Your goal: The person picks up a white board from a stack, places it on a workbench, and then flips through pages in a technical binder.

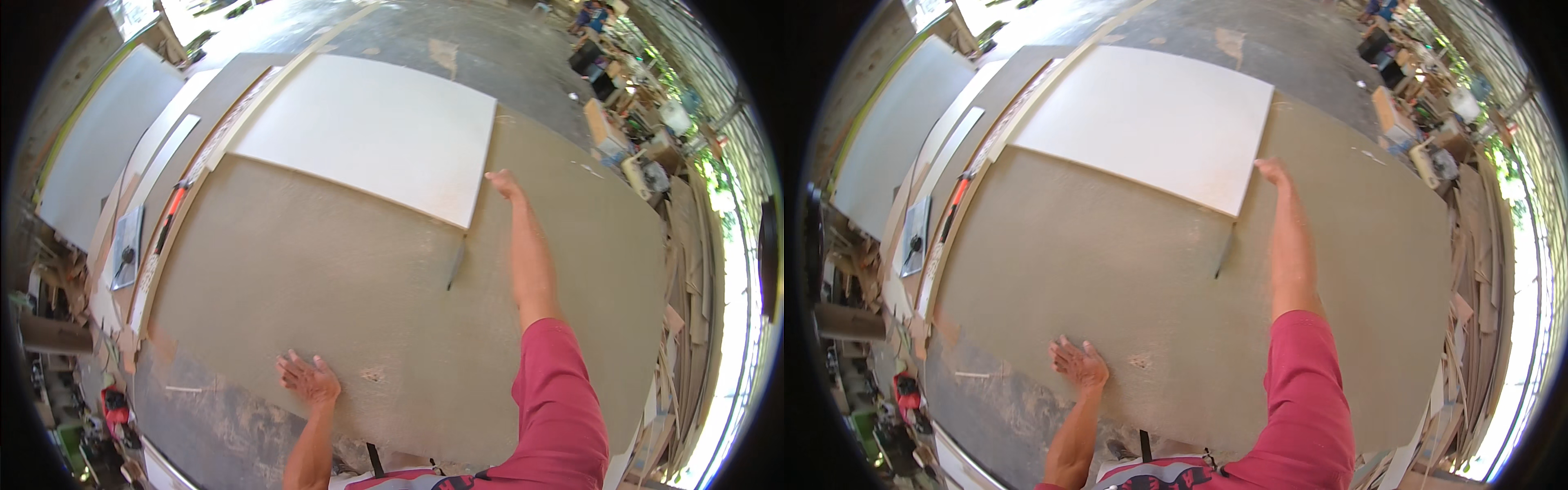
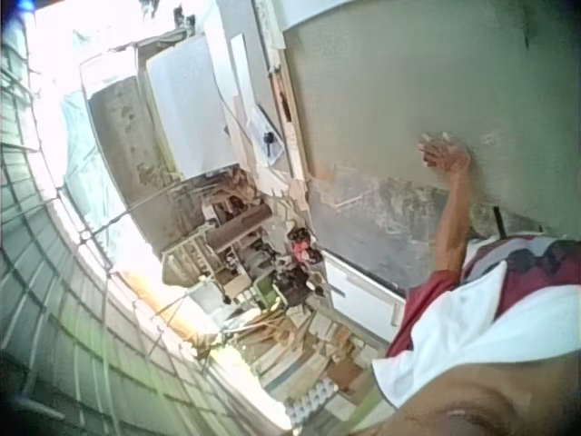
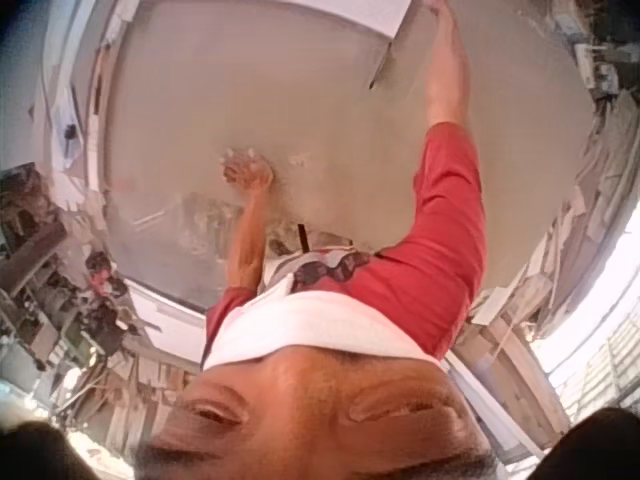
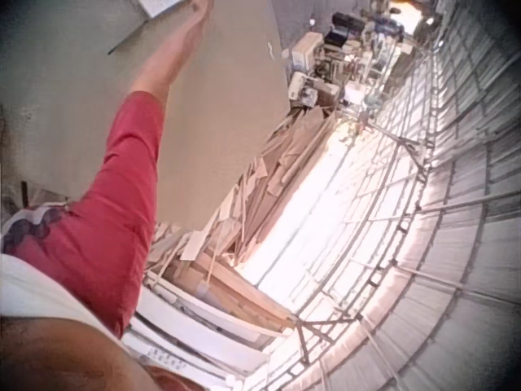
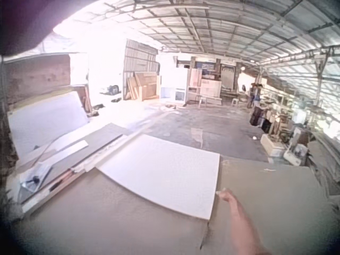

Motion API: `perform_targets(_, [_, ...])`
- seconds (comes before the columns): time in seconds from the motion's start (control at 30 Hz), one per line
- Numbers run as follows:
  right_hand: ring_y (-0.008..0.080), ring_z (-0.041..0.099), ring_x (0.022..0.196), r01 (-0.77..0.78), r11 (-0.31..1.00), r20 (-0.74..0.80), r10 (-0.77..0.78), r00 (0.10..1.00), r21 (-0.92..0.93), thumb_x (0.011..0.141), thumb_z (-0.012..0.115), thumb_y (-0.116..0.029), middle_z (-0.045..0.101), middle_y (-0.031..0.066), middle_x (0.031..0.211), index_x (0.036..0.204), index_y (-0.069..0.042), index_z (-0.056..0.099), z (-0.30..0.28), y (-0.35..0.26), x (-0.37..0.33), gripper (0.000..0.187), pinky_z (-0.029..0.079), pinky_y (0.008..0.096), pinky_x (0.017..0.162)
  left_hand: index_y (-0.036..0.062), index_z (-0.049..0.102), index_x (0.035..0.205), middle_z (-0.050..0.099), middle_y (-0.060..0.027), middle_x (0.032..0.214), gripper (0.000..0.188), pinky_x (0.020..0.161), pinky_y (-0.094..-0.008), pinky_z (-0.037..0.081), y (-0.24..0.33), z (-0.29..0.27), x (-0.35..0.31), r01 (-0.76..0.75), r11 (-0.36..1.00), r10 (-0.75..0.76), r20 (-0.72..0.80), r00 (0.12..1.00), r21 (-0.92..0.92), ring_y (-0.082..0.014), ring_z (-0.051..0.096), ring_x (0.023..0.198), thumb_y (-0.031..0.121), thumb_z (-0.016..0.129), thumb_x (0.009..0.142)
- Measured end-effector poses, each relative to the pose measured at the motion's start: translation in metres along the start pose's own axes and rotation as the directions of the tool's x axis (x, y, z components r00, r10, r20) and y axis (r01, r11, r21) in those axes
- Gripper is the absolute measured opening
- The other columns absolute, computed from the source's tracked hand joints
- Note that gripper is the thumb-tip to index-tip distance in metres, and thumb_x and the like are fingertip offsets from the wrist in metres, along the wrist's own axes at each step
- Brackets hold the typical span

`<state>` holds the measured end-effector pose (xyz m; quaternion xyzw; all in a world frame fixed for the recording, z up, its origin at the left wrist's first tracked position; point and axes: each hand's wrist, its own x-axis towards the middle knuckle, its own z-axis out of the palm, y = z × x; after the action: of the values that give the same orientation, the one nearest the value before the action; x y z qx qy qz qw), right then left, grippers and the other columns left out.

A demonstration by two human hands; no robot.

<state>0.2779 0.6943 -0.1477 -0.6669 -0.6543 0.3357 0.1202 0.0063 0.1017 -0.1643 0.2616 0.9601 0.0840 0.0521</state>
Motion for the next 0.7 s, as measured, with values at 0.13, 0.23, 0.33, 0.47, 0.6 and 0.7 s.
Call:
perform_targets(0.13, [0.0383, 0.040, 0.132, -0.025, 0.999, -0.004, 0.025, 1.000, -0.038, 0.086, 0.060, -0.043, 0.040, 0.0293, 0.140, 0.131, 0.013, 0.043, 0.032, -0.052, -0.007, 0.073, 0.032, 0.0426, 0.110, -0.0012, 0.024, 0.140, 0.017, -0.0263, 0.147, 0.061, 0.109, -0.0547, 0.009, 0.003, -0.012, -0.002, 0.001, 1.000, -0.001, 0.016, 1.000, 0.001, -0.0399, 0.012, 0.139, 0.027, 0.049, 0.092])
perform_targets(0.23, [0.0379, 0.038, 0.133, -0.070, 0.995, -0.055, 0.066, 0.996, -0.075, 0.082, 0.064, -0.042, 0.039, 0.0297, 0.141, 0.131, 0.013, 0.044, 0.054, -0.062, 0.007, 0.076, 0.030, 0.0478, 0.109, -0.0023, 0.023, 0.140, 0.016, -0.0268, 0.146, 0.064, 0.109, -0.0557, 0.008, -0.001, -0.008, -0.003, -0.019, 1.000, 0.019, 0.010, 1.000, -0.014, -0.0411, 0.011, 0.138, 0.026, 0.051, 0.091])
perform_targets(0.33, [0.0354, 0.040, 0.131, -0.108, 0.960, -0.067, 0.129, 0.989, 0.256, 0.075, 0.066, -0.041, 0.042, 0.0269, 0.140, 0.128, 0.008, 0.050, 0.053, -0.054, 0.031, 0.073, 0.030, 0.0477, 0.108, -0.0036, 0.021, 0.140, 0.016, -0.0279, 0.146, 0.067, 0.108, -0.0567, 0.008, 0.006, -0.005, -0.003, -0.035, 0.999, 0.035, 0.019, 0.999, 0.015, -0.0424, 0.011, 0.138, 0.025, 0.053, 0.088])
perform_targets(0.47, [0.0326, 0.046, 0.124, -0.068, 0.826, -0.160, 0.188, 0.969, 0.560, 0.069, 0.066, -0.038, 0.050, 0.0217, 0.135, 0.125, -0.001, 0.056, 0.054, -0.041, 0.041, 0.068, 0.035, 0.0432, 0.104, -0.0057, 0.016, 0.141, 0.012, -0.0307, 0.146, 0.074, 0.108, -0.0578, 0.006, 0.007, -0.008, -0.003, -0.016, 1.000, 0.013, 0.139, 0.990, 0.021, -0.0443, 0.007, 0.138, 0.029, 0.053, 0.088])
perform_targets(0.6, [0.0301, 0.055, 0.112, -0.106, 0.653, -0.019, 0.180, 0.983, 0.750, 0.073, 0.066, -0.034, 0.056, 0.0199, 0.125, 0.116, 0.000, 0.059, 0.056, -0.061, 0.013, 0.056, 0.045, 0.0397, 0.094, -0.0055, 0.016, 0.141, 0.012, -0.0310, 0.146, 0.074, 0.108, -0.0581, 0.007, -0.002, -0.008, -0.004, 0.004, 0.999, -0.010, 0.098, 0.995, 0.051, -0.0447, 0.007, 0.137, 0.029, 0.053, 0.087])
perform_targets(0.7, [0.0276, 0.061, 0.100, -0.161, 0.646, 0.115, 0.113, 0.987, 0.746, 0.075, 0.066, -0.031, 0.061, 0.0180, 0.115, 0.111, 0.001, 0.059, -0.017, -0.027, 0.011, 0.049, 0.050, 0.0362, 0.086, -0.0049, 0.020, 0.141, 0.016, -0.0309, 0.145, 0.071, 0.107, -0.0582, 0.009, 0.012, -0.005, -0.001, -0.063, 0.998, 0.063, 0.049, 0.997, 0.002, -0.0446, 0.012, 0.136, 0.026, 0.054, 0.086])
